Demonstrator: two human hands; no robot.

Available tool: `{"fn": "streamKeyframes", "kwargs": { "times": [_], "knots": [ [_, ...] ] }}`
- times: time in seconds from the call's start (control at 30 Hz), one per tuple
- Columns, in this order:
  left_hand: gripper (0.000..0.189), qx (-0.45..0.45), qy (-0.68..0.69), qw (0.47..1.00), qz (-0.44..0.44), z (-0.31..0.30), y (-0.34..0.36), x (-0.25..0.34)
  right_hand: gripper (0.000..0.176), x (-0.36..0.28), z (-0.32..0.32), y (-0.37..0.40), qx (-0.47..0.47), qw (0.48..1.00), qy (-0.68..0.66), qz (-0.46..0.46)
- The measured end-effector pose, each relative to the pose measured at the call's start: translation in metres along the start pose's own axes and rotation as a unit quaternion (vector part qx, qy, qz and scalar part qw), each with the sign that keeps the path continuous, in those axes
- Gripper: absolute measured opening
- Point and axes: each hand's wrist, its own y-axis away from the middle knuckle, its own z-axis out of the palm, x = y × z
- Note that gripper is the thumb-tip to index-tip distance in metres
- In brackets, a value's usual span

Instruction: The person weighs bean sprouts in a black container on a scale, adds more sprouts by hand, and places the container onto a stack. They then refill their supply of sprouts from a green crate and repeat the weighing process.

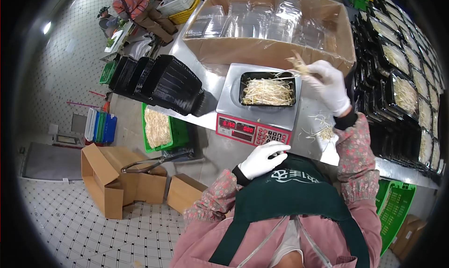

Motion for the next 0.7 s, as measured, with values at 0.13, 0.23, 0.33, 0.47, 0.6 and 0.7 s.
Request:
{"fn": "streamKeyframes", "kwargs": {
  "times": [0.13, 0.23, 0.33, 0.47, 0.6, 0.7],
  "knots": [
    [0.03, 0.141, -0.051, 0.984, 0.095, -0.034, 0.001, -0.004, 0.03, 0.046, 0.057, -0.002, -0.164, 0.963, 0.211, -0.041],
    [0.035, 0.249, -0.074, 0.962, 0.086, -0.07, -0.003, -0.008, 0.05, 0.055, 0.069, 0.009, -0.247, 0.937, 0.246, 0.003],
    [0.048, 0.298, -0.128, 0.943, 0.079, -0.103, -0.014, -0.034, 0.049, 0.052, 0.052, 0.001, -0.202, 0.956, 0.197, 0.081],
    [0.056, 0.265, -0.213, 0.924, 0.174, -0.116, -0.07, -0.028, 0.045, 0.058, 0.079, 0.005, -0.106, 0.973, 0.199, 0.048],
    [0.05, 0.208, -0.421, 0.863, 0.186, -0.103, -0.124, -0.056, 0.052, 0.053, 0.145, 0.031, -0.242, 0.918, 0.308, 0.068],
    [0.038, 0.191, -0.455, 0.851, 0.178, -0.103, -0.125, -0.063, 0.053, 0.058, 0.141, 0.035, -0.239, 0.923, 0.295, 0.061]
  ]
}}
